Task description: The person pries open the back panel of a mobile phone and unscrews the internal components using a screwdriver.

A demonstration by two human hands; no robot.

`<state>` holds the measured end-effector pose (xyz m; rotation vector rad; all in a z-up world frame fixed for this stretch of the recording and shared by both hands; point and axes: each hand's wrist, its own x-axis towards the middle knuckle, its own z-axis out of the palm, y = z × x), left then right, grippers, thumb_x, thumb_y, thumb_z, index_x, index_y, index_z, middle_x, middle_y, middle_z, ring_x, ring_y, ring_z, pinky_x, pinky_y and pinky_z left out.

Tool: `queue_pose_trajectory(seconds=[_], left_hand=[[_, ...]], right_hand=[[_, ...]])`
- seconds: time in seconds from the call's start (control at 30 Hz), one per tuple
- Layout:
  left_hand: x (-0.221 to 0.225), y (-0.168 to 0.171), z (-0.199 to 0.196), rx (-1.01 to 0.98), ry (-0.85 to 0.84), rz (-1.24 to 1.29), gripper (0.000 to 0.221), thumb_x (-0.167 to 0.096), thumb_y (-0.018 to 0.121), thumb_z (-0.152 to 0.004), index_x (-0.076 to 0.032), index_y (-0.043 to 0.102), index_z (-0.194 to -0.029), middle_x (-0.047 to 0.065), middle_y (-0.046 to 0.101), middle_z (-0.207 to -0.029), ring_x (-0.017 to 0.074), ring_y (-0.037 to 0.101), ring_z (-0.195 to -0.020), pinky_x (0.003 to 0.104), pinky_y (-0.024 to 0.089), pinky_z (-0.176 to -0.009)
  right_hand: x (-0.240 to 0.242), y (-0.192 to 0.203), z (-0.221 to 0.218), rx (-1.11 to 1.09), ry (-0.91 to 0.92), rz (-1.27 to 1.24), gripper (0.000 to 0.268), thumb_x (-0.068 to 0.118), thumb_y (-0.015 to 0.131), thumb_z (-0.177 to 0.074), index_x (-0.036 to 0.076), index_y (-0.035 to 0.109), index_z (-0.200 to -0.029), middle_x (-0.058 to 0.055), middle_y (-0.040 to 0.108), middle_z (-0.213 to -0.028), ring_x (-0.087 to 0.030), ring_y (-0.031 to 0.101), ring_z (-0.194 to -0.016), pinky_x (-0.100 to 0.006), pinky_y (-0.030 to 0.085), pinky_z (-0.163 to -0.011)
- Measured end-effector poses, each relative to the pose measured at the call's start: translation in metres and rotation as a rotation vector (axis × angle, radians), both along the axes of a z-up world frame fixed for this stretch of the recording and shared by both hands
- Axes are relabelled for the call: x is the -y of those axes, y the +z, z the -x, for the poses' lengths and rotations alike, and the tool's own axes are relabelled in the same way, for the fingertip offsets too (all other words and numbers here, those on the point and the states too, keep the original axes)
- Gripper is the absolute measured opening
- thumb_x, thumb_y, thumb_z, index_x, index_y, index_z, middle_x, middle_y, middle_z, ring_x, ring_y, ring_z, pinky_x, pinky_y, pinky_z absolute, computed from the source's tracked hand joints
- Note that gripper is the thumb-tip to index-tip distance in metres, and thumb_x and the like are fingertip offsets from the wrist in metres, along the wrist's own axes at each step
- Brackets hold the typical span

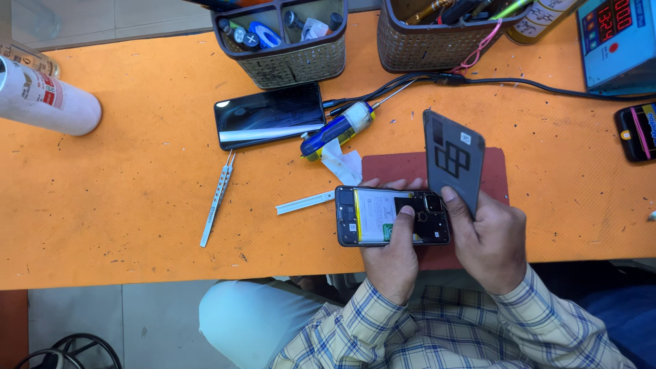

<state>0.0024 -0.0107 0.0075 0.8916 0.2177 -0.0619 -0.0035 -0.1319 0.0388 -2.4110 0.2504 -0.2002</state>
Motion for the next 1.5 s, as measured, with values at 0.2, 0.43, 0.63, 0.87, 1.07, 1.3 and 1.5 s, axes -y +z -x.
queue_pose_trajectory(seconds=[0.2, 0.43, 0.63, 0.87, 1.07, 1.3, 1.5], left_hand=[[-0.004, 0.004, -0.002, -0.076, -0.015, 0.044, 0.054, 0.013, 0.045, -0.096, -0.007, 0.030, -0.144, 0.017, 0.058, -0.133, 0.0291, 0.062, -0.130, 0.039, 0.051, -0.111], [-0.005, 0.001, -0.002, -0.135, 0.010, 0.004, 0.057, 0.012, 0.049, -0.096, -0.005, 0.033, -0.148, 0.017, 0.058, -0.131, 0.0307, 0.064, -0.126, 0.041, 0.051, -0.107], [-0.012, 0.003, -0.002, -0.139, -0.046, 0.146, 0.057, 0.013, 0.047, -0.095, -0.006, 0.032, -0.146, 0.018, 0.060, -0.130, 0.0340, 0.064, -0.125, 0.042, 0.054, -0.106], [-0.016, 0.005, -0.004, -0.131, -0.102, 0.145, 0.057, 0.012, 0.047, -0.095, -0.007, 0.031, -0.147, 0.018, 0.059, -0.131, 0.0357, 0.062, -0.128, 0.044, 0.056, -0.104], [-0.027, 0.013, -0.003, -0.124, -0.040, 0.220, 0.054, 0.002, 0.048, -0.099, -0.002, 0.032, -0.150, 0.022, 0.061, -0.128, 0.0423, 0.063, -0.127, 0.048, 0.055, -0.103], [-0.048, 0.018, -0.005, -0.017, 0.056, 0.257, 0.054, -0.015, 0.041, -0.098, -0.005, 0.029, -0.150, 0.022, 0.057, -0.131, 0.0473, 0.058, -0.130, 0.053, 0.054, -0.105], [-0.048, 0.011, 0.003, 0.028, 0.068, 0.265, 0.053, -0.024, 0.040, -0.101, -0.005, 0.030, -0.150, 0.018, 0.055, -0.128, 0.0495, 0.056, -0.133, 0.057, 0.052, -0.105]], right_hand=[[0.005, -0.007, -0.005, 0.055, -0.043, -0.435, 0.027, 0.020, 0.059, -0.109, -0.001, 0.073, -0.117, -0.014, 0.079, -0.103, -0.013, 0.077, -0.093, -0.028, 0.061, -0.082], [0.020, 0.004, -0.001, 0.012, 0.253, -0.157, 0.037, 0.021, 0.062, -0.097, -0.006, 0.073, -0.121, -0.015, 0.077, -0.108, -0.016, 0.076, -0.097, -0.028, 0.059, -0.079], [0.043, -0.013, -0.012, -0.141, 0.097, -0.790, 0.036, 0.019, 0.051, -0.106, -0.010, 0.063, -0.123, -0.019, 0.075, -0.114, -0.026, 0.075, -0.105, -0.037, 0.063, -0.094], [0.091, -0.013, -0.016, -0.053, 0.029, -1.168, 0.032, 0.019, 0.047, -0.112, -0.008, 0.059, -0.124, -0.022, 0.072, -0.113, -0.032, 0.076, -0.106, -0.044, 0.063, -0.094], [0.134, -0.004, -0.030, -0.280, 0.036, -0.743, 0.029, 0.013, 0.054, -0.104, -0.008, 0.062, -0.123, -0.018, 0.074, -0.100, -0.030, 0.077, -0.087, -0.039, 0.063, -0.077], [0.114, -0.004, -0.072, -0.485, 0.247, -0.549, 0.035, 0.018, 0.063, -0.095, 0.003, 0.068, -0.125, -0.013, 0.077, -0.084, -0.017, 0.072, -0.068, -0.032, 0.060, -0.061], [0.078, 0.025, -0.076, -0.157, 0.286, 0.374, 0.041, 0.034, 0.084, -0.085, 0.009, 0.075, -0.116, -0.010, 0.073, -0.102, -0.025, 0.069, -0.089, -0.038, 0.056, -0.080]])
